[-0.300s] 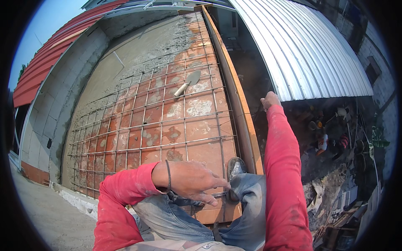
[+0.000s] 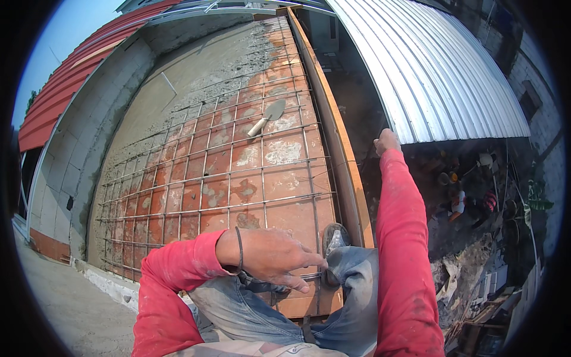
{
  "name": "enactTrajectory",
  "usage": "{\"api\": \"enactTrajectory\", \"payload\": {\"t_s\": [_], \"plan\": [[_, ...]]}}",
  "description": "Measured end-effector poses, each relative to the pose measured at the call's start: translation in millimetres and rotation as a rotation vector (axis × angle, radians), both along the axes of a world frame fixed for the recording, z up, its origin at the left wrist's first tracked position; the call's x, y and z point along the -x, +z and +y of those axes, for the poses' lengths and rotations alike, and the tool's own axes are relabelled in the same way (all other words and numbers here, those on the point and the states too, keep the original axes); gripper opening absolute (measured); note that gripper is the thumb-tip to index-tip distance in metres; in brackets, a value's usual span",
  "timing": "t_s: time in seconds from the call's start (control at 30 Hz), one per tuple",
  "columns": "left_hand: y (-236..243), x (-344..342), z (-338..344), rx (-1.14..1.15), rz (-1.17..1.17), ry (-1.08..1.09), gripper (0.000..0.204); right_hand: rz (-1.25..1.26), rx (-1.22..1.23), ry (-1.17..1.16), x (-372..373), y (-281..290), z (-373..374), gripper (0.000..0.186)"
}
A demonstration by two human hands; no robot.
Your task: The person stands on an elevated structure and uses their hands to position a wooden plank against the side of a rebar grid, then points towards the ground.
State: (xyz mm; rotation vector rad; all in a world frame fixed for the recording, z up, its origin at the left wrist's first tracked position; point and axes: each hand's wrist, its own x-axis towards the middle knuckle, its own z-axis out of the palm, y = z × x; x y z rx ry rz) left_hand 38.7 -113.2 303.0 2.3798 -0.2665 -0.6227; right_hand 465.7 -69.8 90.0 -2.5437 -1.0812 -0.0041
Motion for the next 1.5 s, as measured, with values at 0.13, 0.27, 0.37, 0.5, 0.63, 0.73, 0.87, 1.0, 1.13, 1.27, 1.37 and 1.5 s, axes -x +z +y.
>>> {"api": "enactTrajectory", "payload": {"t_s": [0.13, 0.27, 0.37, 0.5, 0.63, 0.73, 0.87, 1.0, 1.13, 1.27, 1.37, 1.5], "plan": [[0, -3, -1, -0.007, -0.001, -0.032, 0.060, -0.095, 0.025, 0.045, -13, 0, -4, 0.012], [2, -1, -1, 0.007, 0.010, 0.008, 0.058, 0.396, -0.053, -0.069, 7, 25, -5, 0.010], [-3, 1, -1, 0.014, -0.005, 0.014, 0.059, 0.471, -0.058, -0.107, 22, 42, -7, 0.007], [-2, -1, -1, 0.012, -0.020, -0.001, 0.059, 0.032, 0.051, -0.075, 14, 25, -9, 0.013], [-4, -3, 0, -0.012, 0.008, -0.043, 0.060, 0.145, 0.091, -0.111, 2, 25, -4, 0.031], [-2, -3, -1, -0.026, 0.035, -0.035, 0.060, 0.182, 0.077, -0.066, 9, 28, -5, 0.030], [0, -3, 0, -0.032, 0.042, -0.025, 0.060, 0.147, 0.057, -0.082, 11, 32, -8, 0.014], [0, -3, 0, -0.034, 0.049, -0.024, 0.062, 0.249, 0.075, -0.060, 17, 44, -10, 0.007], [-3, -2, 0, -0.031, 0.045, -0.022, 0.064, 0.356, -0.019, -0.124, 25, 49, -9, 0.005], [0, -3, 0, -0.037, 0.035, -0.028, 0.064, 0.254, 0.052, -0.082, 7, 33, -5, 0.006], [0, -2, -1, 0.000, 0.001, 0.012, 0.054, 0.035, 0.046, -0.096, 0, 21, -1, 0.010], [0, -3, -1, -0.016, 0.035, -0.001, 0.057, 0.024, 0.022, -0.125, -4, 15, 2, 0.017]]}}
